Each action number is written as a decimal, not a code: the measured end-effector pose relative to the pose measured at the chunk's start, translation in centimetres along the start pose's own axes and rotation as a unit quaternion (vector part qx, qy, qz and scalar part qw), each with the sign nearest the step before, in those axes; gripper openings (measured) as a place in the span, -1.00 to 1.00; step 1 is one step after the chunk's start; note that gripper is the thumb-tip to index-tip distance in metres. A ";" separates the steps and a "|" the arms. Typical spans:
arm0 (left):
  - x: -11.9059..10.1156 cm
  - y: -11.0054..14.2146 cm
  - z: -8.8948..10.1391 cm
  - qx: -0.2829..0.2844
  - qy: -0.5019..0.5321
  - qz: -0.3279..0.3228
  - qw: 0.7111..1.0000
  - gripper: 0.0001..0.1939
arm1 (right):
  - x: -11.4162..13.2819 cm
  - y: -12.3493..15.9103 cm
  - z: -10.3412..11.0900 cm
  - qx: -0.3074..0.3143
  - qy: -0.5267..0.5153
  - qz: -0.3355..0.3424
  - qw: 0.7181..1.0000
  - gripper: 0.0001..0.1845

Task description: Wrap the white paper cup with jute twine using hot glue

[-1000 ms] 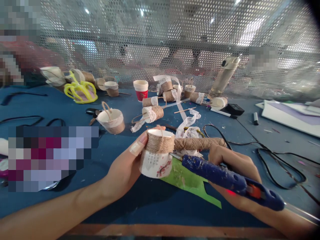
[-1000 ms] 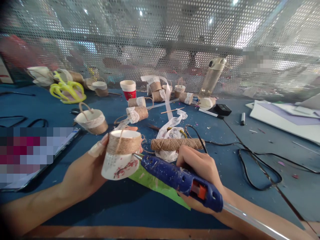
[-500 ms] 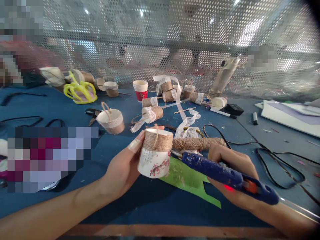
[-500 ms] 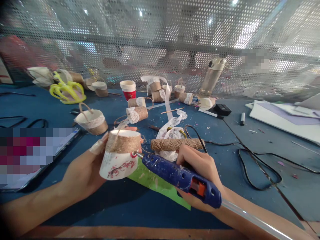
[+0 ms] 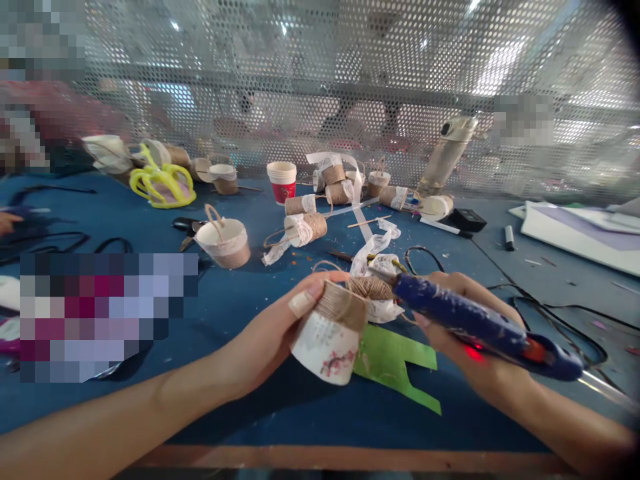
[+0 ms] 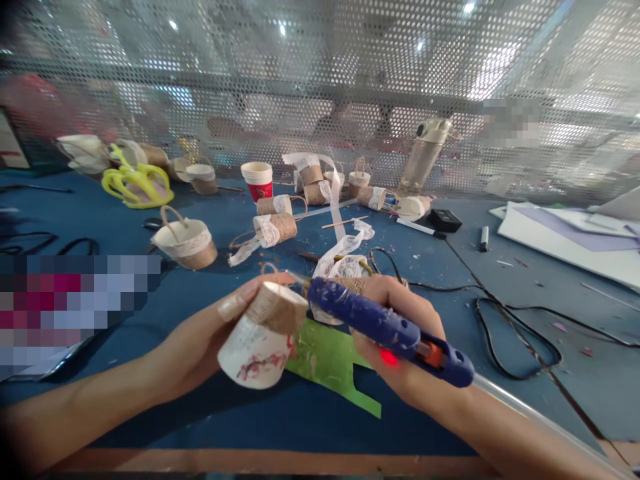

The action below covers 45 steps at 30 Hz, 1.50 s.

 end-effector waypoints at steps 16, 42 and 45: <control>0.7 0.7 -0.8 0.086 -0.075 0.108 0.988 -0.48 | 0.2 -0.1 -0.9 0.086 -0.155 -0.025 0.984 -0.75; 0.2 0.7 -0.4 0.058 0.013 -0.021 0.998 -0.76 | -0.7 0.2 -1.0 0.131 -0.141 -0.225 0.955 -0.82; 0.3 0.7 -0.1 0.057 0.006 -0.027 0.998 -0.75 | -0.7 0.2 -1.1 0.131 -0.152 -0.232 0.952 -0.80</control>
Point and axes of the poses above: each hand's wrist, its own y-axis away from the middle knuckle, its own z-axis out of the back of the hand, x = y × z, the point moved 2 cm from there along -y, towards the middle knuckle, and after that the axes turned 9 degrees about -x, right-handed, at the moved point
